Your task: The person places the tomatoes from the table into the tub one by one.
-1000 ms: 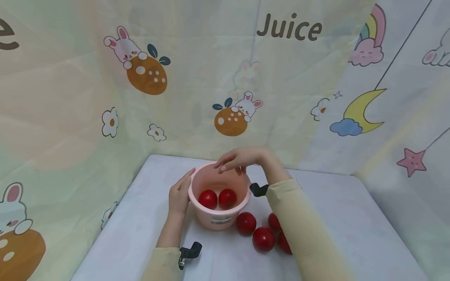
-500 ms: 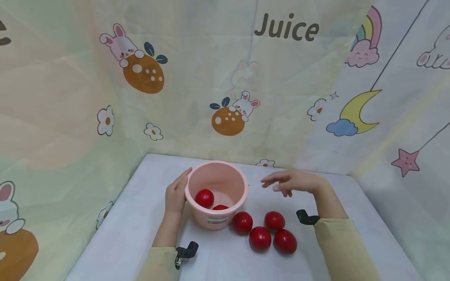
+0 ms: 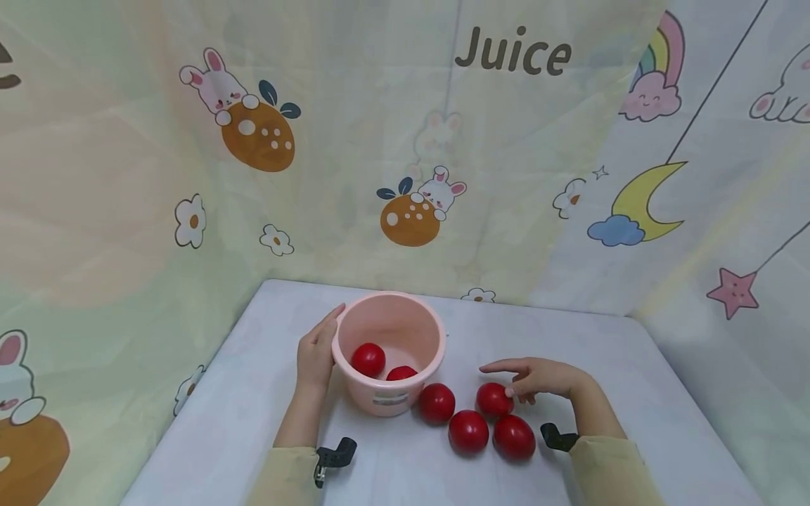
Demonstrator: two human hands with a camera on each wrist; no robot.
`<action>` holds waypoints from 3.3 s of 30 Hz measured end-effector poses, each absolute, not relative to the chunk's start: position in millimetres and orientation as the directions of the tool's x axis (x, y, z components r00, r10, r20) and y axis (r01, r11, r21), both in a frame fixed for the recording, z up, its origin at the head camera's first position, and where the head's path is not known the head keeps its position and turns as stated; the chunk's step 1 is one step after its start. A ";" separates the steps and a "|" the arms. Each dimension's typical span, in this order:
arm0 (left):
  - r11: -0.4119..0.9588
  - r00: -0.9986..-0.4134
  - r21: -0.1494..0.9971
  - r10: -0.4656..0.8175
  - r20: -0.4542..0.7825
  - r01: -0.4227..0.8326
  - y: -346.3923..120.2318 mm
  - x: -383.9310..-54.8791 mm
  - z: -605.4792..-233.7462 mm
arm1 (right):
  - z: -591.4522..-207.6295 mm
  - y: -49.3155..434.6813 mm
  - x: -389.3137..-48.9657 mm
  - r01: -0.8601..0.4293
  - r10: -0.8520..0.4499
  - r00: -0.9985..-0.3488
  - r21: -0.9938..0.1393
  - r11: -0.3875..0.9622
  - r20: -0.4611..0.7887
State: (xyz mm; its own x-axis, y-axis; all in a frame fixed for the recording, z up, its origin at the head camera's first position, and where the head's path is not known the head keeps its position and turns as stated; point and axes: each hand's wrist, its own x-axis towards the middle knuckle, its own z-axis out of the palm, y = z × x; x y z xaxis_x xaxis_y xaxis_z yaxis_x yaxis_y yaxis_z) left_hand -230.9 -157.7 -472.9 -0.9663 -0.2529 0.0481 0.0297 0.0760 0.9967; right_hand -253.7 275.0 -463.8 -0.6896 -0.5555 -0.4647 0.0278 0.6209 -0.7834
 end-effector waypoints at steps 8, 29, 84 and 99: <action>0.072 -0.967 0.997 -0.249 0.057 0.040 -157.1 -231.3 -474.1 | -480.5 279.7 -251.4 0.037 -0.564 -0.691 -0.802 0.596 -0.451; 0.061 -0.966 0.998 -0.253 0.049 0.034 -156.3 -231.0 -473.4 | -504.7 289.1 -249.6 0.037 -0.568 -0.713 -0.832 0.554 -0.410; 0.059 -0.966 0.998 -0.254 0.046 0.032 -156.8 -231.7 -474.1 | -418.2 277.4 -295.1 -0.126 -0.547 -0.786 -0.791 0.599 -0.289; 0.039 -0.965 0.997 -0.252 0.077 0.070 -158.9 -231.9 -475.8 | -348.8 236.3 -318.9 -0.260 -0.657 -0.727 -0.805 0.532 -0.199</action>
